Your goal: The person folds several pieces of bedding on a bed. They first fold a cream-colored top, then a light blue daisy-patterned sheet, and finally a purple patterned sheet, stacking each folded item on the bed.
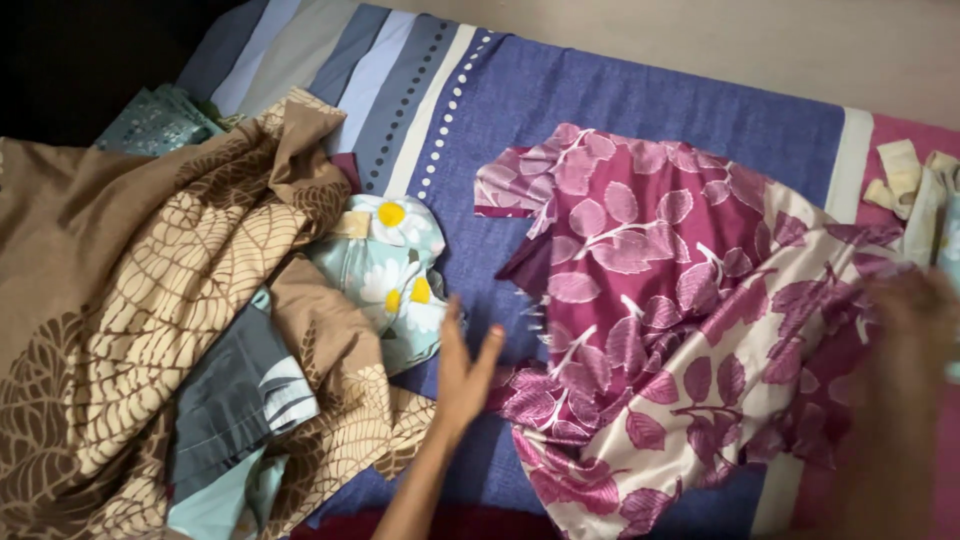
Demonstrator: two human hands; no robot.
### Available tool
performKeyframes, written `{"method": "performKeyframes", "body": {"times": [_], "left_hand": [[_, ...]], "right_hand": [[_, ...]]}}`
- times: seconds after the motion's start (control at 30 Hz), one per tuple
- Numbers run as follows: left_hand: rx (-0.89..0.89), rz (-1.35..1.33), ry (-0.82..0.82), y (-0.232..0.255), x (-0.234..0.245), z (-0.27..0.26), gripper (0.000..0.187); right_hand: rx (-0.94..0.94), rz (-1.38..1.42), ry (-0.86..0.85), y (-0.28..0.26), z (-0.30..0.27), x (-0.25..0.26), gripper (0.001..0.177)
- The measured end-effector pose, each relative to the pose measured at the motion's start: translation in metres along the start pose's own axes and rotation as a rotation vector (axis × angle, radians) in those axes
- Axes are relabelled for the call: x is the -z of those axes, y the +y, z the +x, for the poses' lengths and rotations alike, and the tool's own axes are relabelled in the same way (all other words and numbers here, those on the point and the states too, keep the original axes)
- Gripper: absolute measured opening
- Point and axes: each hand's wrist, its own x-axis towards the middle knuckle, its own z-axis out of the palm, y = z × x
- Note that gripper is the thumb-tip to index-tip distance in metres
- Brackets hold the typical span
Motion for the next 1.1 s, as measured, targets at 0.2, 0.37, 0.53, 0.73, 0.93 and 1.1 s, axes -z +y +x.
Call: {"method": "performKeyframes", "body": {"times": [0.2, 0.37, 0.53, 0.73, 0.93, 1.1], "left_hand": [[0.176, 0.252, -0.581, 0.025, -0.017, -0.020, 0.124], [0.271, 0.557, -0.867, 0.035, -0.019, -0.022, 0.153], [0.083, 0.473, -0.788, 0.013, -0.021, -0.028, 0.122], [0.139, 0.508, -0.782, 0.018, -0.021, -0.028, 0.045], [-0.144, -0.008, 0.154, 0.053, 0.052, 0.004, 0.027], [-0.357, 0.297, 0.592, 0.059, 0.101, 0.012, 0.049]], "right_hand": [[-0.029, -0.334, -0.446, -0.028, -0.025, -0.064, 0.114], [0.145, -0.879, -0.902, -0.070, -0.099, -0.127, 0.154], [0.280, -1.092, -0.799, -0.069, -0.143, -0.157, 0.122], [-0.021, -0.822, -0.731, -0.029, -0.102, -0.139, 0.063], [0.052, 0.185, -0.362, -0.053, -0.067, -0.079, 0.026], [0.088, 0.488, -0.185, -0.108, -0.061, -0.040, 0.035]]}}
